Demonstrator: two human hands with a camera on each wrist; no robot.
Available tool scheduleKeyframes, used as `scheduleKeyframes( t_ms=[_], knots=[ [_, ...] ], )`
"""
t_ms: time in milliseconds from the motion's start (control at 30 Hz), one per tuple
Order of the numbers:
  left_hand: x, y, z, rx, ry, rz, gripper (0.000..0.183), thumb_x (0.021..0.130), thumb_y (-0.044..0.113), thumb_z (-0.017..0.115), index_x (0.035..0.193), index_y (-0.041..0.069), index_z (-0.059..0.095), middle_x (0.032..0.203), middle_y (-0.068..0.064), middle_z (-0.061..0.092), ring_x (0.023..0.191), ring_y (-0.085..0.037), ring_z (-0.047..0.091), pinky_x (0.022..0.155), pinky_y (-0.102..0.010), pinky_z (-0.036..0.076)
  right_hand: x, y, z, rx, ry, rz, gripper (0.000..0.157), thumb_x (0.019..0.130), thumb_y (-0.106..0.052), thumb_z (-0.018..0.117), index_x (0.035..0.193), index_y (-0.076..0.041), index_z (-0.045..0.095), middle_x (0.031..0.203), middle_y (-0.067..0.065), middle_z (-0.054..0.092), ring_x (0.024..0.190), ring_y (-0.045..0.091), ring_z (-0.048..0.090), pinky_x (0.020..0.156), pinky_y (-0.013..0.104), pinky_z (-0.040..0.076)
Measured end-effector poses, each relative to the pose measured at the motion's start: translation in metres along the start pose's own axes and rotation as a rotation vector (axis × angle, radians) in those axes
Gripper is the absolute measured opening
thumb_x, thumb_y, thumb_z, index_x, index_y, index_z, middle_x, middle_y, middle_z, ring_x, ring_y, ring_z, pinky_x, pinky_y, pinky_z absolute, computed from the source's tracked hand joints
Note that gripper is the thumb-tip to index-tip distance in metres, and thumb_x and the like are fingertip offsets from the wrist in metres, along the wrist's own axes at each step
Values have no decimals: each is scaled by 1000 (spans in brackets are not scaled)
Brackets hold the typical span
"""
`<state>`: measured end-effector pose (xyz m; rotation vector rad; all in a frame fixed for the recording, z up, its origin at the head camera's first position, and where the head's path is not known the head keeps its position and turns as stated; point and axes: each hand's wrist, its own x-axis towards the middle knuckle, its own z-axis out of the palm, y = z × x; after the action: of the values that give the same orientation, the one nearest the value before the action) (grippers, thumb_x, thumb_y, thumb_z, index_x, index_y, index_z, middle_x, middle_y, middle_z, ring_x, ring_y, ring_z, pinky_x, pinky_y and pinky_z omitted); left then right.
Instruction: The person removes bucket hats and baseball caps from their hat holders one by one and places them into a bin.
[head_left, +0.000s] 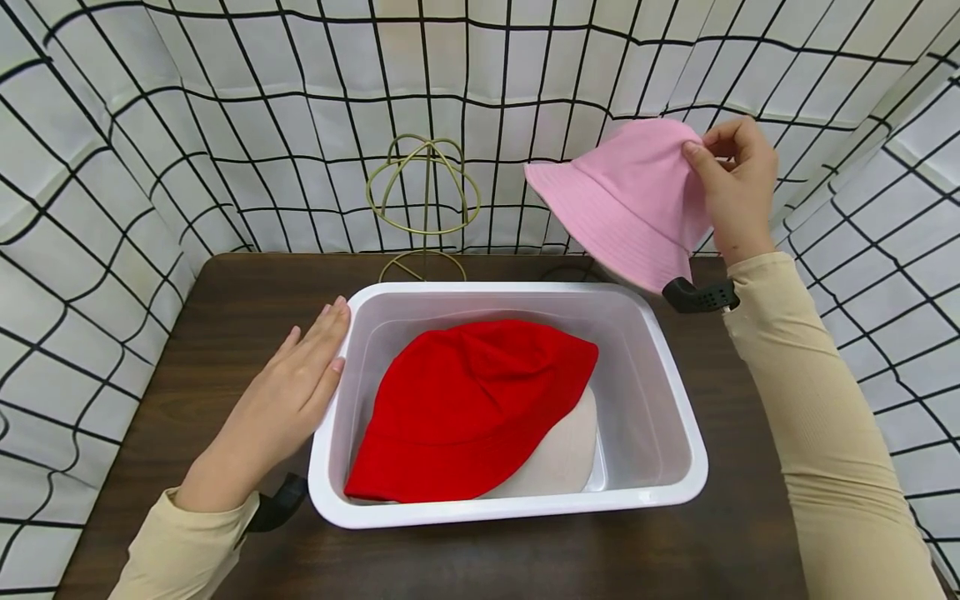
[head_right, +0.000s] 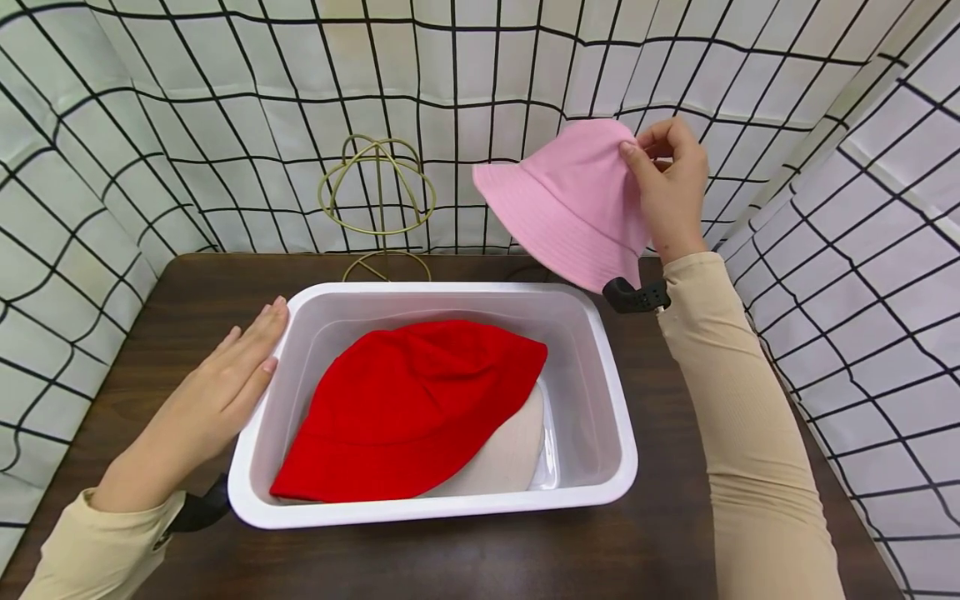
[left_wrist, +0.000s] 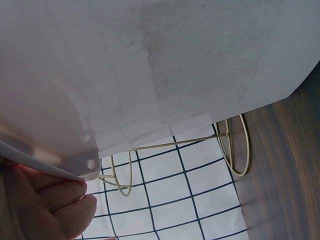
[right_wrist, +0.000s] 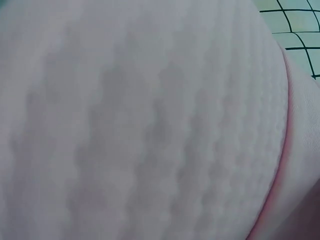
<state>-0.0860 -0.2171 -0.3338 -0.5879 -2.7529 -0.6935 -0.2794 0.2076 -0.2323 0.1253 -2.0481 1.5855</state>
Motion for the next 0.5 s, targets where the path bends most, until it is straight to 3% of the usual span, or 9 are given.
scheduleKeyframes(
  t_ms=[300, 500],
  knots=[
    [1, -1, 0, -6, -3, 5, 57, 97, 19, 48, 147, 2, 28, 151, -14, 29, 138, -31, 28, 109, -56, 20, -6, -15, -1, -52, 38, -22, 8, 87, -10, 67, 84, -13, 61, 88, -5, 52, 86, 7, 49, 74, 22, 38],
    [1, -1, 0, -2, -4, 9, 56, 97, 18, 47, 147, 1, 28, 151, -15, 29, 138, -31, 28, 109, -56, 20, 0, -13, -9, -63, 94, -24, 6, 89, -11, 65, 85, -12, 60, 89, -6, 52, 89, 6, 49, 76, 22, 38]
  ],
)
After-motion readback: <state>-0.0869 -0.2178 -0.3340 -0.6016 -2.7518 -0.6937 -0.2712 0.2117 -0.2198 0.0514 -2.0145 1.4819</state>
